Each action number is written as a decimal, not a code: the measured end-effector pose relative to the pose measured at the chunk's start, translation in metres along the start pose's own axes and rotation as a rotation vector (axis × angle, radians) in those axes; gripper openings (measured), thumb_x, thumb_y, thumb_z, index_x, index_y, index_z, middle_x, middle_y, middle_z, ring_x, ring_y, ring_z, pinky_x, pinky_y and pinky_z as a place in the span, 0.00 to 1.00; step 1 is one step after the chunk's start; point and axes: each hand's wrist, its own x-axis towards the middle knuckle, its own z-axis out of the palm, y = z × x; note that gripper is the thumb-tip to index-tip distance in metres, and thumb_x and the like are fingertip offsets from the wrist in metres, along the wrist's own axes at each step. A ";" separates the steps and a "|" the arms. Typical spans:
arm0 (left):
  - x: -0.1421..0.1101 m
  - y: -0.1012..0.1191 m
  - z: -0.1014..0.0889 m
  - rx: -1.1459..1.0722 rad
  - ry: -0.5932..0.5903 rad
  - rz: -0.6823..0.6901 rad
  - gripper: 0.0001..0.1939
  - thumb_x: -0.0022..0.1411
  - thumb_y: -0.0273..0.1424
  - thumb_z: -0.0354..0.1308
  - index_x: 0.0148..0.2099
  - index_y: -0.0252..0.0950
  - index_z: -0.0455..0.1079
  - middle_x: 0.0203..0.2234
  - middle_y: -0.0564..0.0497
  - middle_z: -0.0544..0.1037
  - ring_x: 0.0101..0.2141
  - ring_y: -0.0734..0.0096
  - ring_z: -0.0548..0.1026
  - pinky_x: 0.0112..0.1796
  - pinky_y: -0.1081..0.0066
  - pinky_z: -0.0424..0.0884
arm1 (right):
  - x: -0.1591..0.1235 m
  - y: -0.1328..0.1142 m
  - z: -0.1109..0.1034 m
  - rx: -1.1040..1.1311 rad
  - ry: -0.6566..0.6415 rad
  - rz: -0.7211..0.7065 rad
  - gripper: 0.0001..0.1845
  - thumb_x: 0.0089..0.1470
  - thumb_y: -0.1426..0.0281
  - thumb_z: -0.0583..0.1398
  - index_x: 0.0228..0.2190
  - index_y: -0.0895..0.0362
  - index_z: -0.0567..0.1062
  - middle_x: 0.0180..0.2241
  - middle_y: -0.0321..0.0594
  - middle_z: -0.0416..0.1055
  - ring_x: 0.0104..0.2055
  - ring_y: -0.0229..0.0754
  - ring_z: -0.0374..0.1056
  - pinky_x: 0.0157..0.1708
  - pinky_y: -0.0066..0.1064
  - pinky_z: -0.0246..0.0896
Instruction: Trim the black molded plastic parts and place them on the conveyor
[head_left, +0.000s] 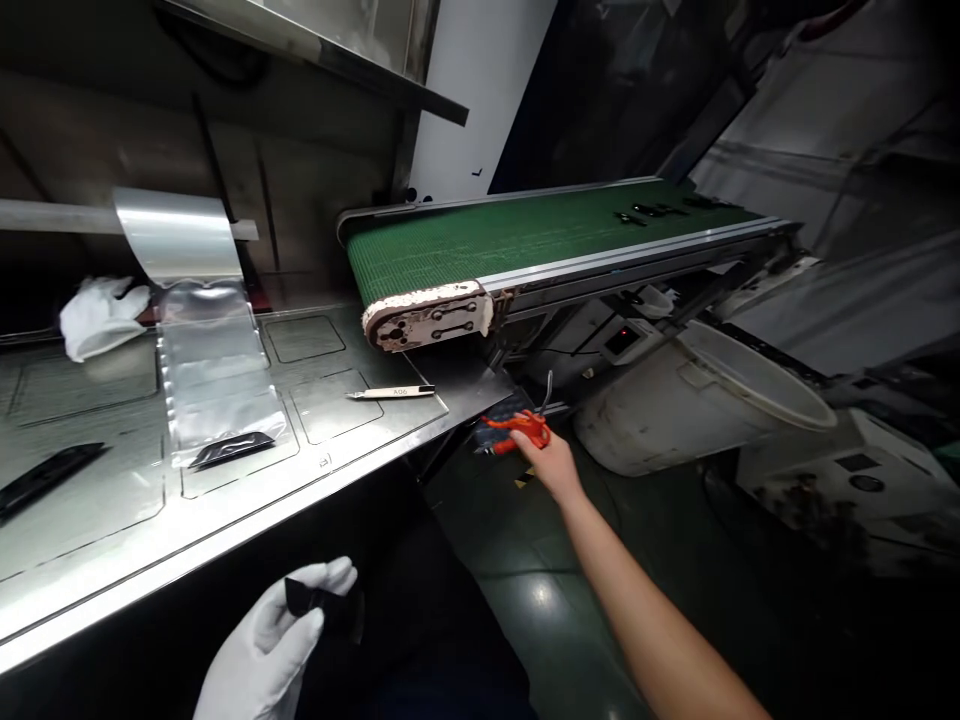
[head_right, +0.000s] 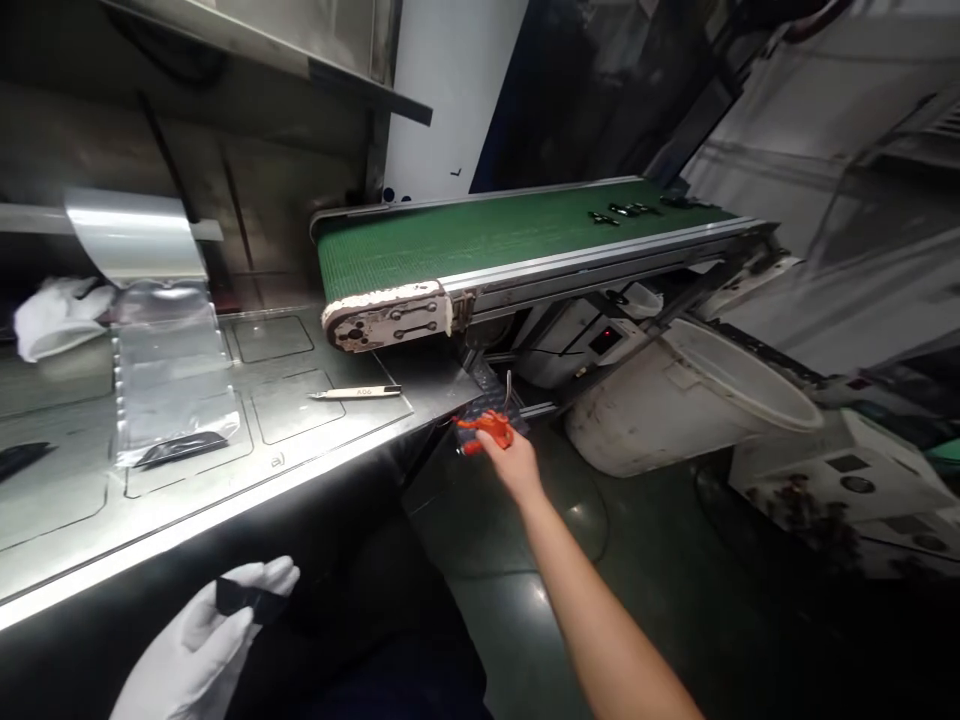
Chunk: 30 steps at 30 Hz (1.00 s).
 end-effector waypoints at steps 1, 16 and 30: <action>-0.005 0.003 0.003 -0.105 0.012 0.008 0.26 0.51 0.45 0.76 0.49 0.38 0.79 0.50 0.39 0.82 0.56 0.40 0.77 0.62 0.45 0.68 | 0.004 -0.002 0.015 0.004 0.002 -0.011 0.23 0.67 0.58 0.60 0.56 0.59 0.73 0.57 0.51 0.73 0.59 0.51 0.70 0.59 0.48 0.66; -0.006 0.026 -0.012 -0.231 0.316 0.541 0.16 0.57 0.36 0.74 0.47 0.39 0.80 0.46 0.47 0.84 0.48 0.58 0.82 0.54 0.64 0.76 | -0.127 -0.205 0.158 0.184 -0.650 -1.165 0.06 0.65 0.69 0.58 0.40 0.57 0.75 0.36 0.43 0.74 0.36 0.42 0.69 0.37 0.33 0.67; 0.041 0.110 -0.028 0.323 0.591 0.617 0.25 0.67 0.39 0.65 0.65 0.50 0.71 0.65 0.52 0.71 0.65 0.57 0.68 0.67 0.60 0.58 | 0.003 -0.277 0.212 -0.659 -0.525 -1.234 0.12 0.71 0.68 0.51 0.43 0.59 0.74 0.42 0.46 0.75 0.41 0.47 0.69 0.36 0.35 0.61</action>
